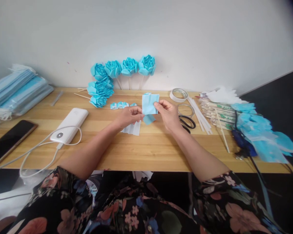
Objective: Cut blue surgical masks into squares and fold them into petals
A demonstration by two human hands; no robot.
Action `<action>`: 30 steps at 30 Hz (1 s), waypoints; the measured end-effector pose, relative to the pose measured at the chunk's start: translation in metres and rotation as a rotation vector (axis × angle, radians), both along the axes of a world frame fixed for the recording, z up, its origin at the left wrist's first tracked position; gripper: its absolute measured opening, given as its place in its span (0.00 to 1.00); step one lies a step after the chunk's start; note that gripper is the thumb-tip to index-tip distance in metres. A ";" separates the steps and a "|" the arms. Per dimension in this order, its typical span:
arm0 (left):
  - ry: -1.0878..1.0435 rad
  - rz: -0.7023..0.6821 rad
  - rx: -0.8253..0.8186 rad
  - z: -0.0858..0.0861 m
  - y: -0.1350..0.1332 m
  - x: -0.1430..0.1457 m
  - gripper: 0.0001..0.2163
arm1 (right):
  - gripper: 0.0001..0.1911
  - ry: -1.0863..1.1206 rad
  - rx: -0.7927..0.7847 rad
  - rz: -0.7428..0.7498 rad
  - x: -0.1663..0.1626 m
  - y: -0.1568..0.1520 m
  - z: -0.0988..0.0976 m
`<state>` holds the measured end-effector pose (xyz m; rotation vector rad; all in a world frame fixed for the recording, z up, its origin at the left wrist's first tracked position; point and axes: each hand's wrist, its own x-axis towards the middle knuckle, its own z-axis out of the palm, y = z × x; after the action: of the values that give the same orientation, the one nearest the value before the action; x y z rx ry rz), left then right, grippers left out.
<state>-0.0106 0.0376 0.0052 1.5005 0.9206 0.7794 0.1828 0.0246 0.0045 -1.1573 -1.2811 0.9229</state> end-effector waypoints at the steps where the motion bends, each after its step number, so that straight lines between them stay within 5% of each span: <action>1: 0.004 0.008 0.001 0.000 0.000 0.000 0.09 | 0.16 -0.002 0.000 -0.009 0.001 0.000 0.000; 8: 0.071 0.165 0.084 0.002 0.005 -0.006 0.09 | 0.14 0.001 -0.046 -0.010 0.019 0.011 0.001; 16: 0.011 0.291 0.081 0.005 0.011 -0.013 0.10 | 0.10 -0.679 -0.048 0.171 0.027 0.009 -0.003; 20: 0.134 0.272 0.170 0.004 0.016 -0.021 0.11 | 0.11 -1.020 0.084 0.086 0.020 0.001 0.004; 30: 0.580 0.031 0.409 0.005 0.020 -0.032 0.04 | 0.14 -1.161 0.024 0.152 0.011 -0.004 0.004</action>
<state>-0.0429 0.0578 0.0099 2.1402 1.2616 0.5788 0.1936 0.0204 0.0088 -1.6650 -2.2990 0.2618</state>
